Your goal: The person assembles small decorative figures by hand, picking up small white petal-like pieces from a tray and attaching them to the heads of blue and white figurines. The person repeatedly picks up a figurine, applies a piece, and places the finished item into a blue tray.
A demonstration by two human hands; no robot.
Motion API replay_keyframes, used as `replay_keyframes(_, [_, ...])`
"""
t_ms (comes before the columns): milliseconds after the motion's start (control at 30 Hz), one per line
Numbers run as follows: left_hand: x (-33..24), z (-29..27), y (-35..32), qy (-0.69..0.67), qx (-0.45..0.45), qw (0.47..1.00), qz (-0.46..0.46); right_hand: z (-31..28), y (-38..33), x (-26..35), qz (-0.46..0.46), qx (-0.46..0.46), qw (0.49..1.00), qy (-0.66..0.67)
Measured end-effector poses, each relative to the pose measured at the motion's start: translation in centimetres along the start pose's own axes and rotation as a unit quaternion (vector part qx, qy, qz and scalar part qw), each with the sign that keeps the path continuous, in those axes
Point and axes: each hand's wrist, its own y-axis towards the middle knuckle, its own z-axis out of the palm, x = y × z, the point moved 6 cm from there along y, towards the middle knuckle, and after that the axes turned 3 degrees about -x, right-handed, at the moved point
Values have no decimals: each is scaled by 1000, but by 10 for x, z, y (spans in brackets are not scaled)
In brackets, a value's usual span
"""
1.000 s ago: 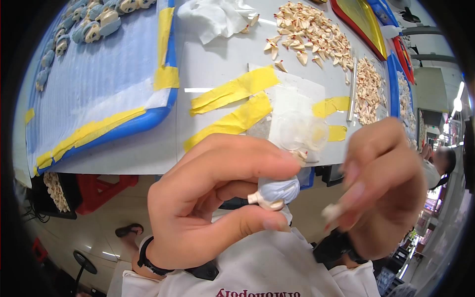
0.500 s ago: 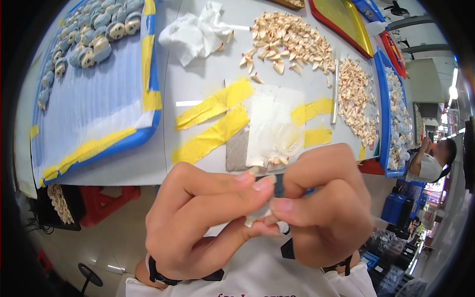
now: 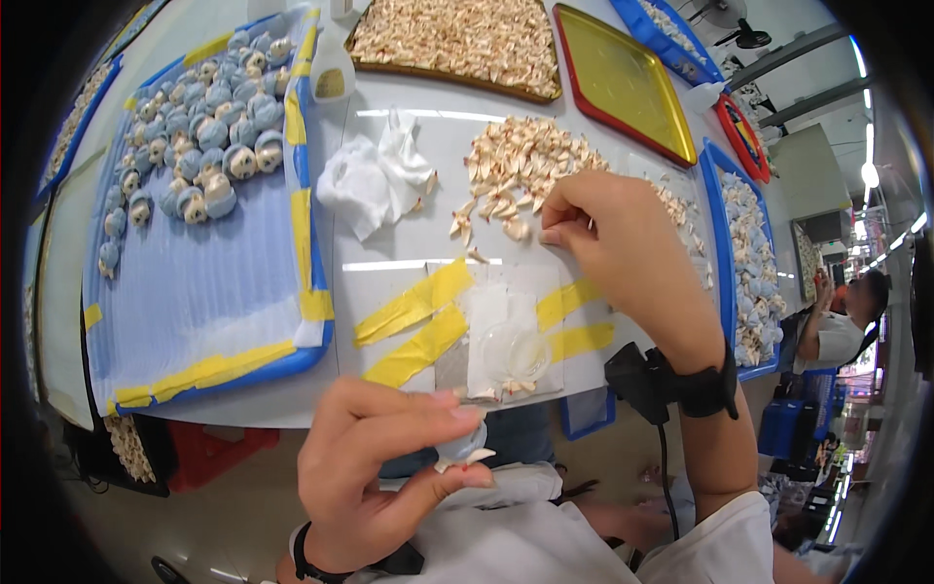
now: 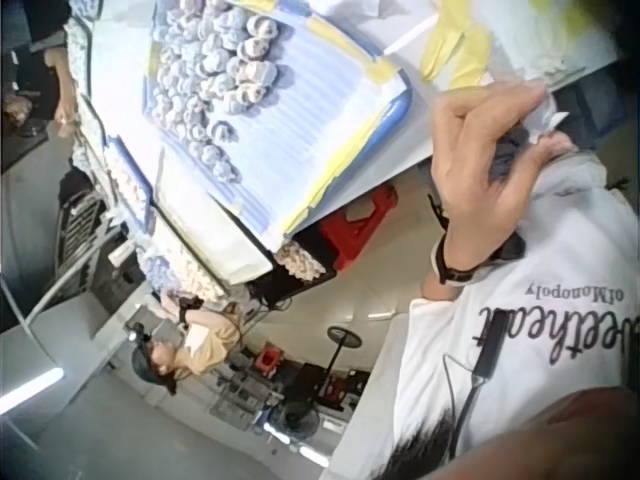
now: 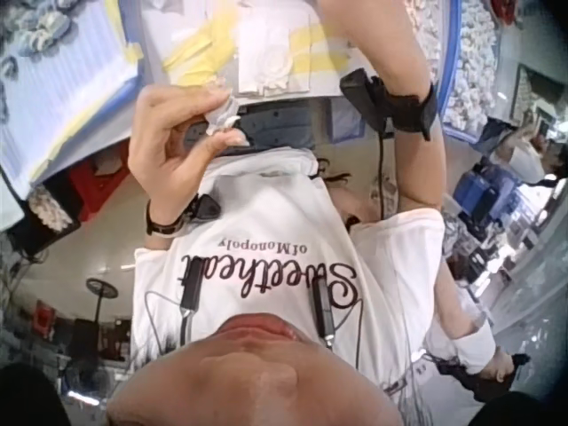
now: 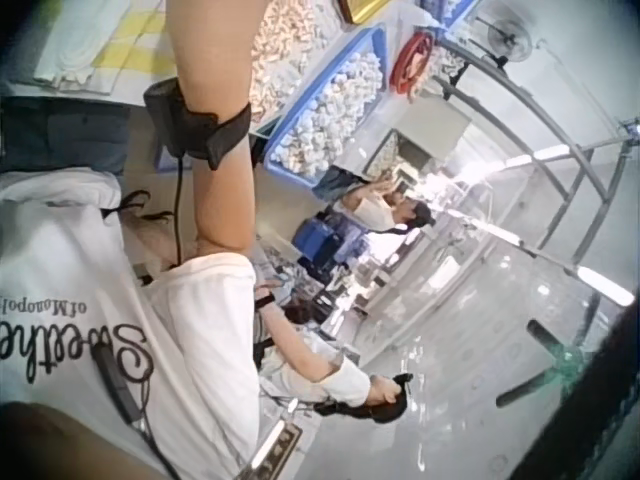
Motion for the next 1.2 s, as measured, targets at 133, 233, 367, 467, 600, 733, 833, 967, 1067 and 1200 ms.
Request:
replay_keyframes(133, [3,-5,-2,-14,-12,999,-31,-8,5,3,0,-16,1000,20])
replay_keyframes(233, [2,-7,-1,-2,-4,999,-51,-19,7,10,-4,-17,997,81])
replay_keyframes(367, [-5,-1,-1,-10,19,1000,-23,4,10,22,-100,41,992,65])
replay_keyframes(467, [-4,-3,-3,-12,24,999,-25,7,10,23,-125,38,991,27])
replay_keyframes(600, [-4,-7,-6,-20,8,999,-48,4,8,24,-103,46,994,-7])
replay_keyframes(733, [-6,-11,-6,-5,25,999,-33,-17,-3,15,-10,30,999,42])
replay_keyframes(833, [0,-13,-8,-52,19,997,-51,-45,-26,9,58,-62,979,184])
replay_keyframes(967, [11,-9,-11,-152,27,984,-94,-51,-67,-7,126,-124,920,351])
replay_keyframes(1067, [14,-5,-11,-244,21,965,-99,-42,-89,-6,159,-138,870,446])
replay_keyframes(1200, [16,-2,-16,-354,15,917,-181,-33,-106,5,170,-192,825,504])
